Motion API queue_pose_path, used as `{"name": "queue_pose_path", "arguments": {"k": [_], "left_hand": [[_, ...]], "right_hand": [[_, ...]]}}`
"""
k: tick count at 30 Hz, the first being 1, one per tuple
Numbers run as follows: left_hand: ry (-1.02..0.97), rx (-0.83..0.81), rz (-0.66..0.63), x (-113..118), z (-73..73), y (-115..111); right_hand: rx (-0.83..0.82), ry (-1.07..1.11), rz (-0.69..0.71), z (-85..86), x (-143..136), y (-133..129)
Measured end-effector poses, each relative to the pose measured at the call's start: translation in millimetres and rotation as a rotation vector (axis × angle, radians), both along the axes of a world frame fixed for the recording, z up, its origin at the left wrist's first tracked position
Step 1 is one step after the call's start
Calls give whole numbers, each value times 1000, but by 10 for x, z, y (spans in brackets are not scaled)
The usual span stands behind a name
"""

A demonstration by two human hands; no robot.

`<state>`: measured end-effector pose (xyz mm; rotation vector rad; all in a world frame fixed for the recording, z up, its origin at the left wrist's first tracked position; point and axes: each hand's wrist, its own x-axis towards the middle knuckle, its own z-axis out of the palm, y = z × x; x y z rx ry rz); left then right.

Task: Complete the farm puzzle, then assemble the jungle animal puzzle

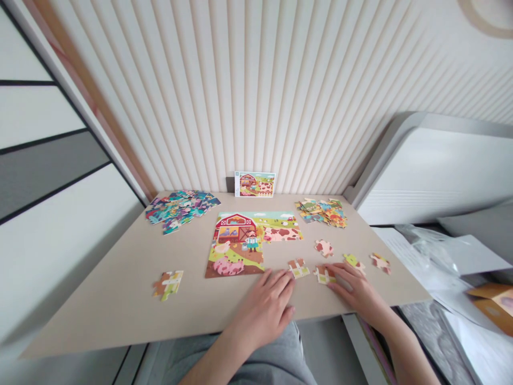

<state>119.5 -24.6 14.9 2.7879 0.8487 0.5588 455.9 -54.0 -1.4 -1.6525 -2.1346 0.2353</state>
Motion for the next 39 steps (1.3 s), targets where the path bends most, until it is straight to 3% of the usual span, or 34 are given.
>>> {"name": "queue_pose_path", "arguments": {"k": [4, 9, 22, 35, 39], "left_hand": [[-2, -27, 22, -6, 3, 9], [-5, -51, 63, 6, 26, -10], [-21, 5, 66, -31, -54, -17], [-24, -3, 82, -25, -83, -21], [-17, -7, 83, -22, -75, -19]], "right_hand": [[44, 6, -8, -45, 21, 69], [44, -12, 80, -51, -168, 202], [-17, -157, 181, 279, -329, 255], [30, -272, 238, 165, -265, 249], [44, -271, 235, 209, -297, 249]]}}
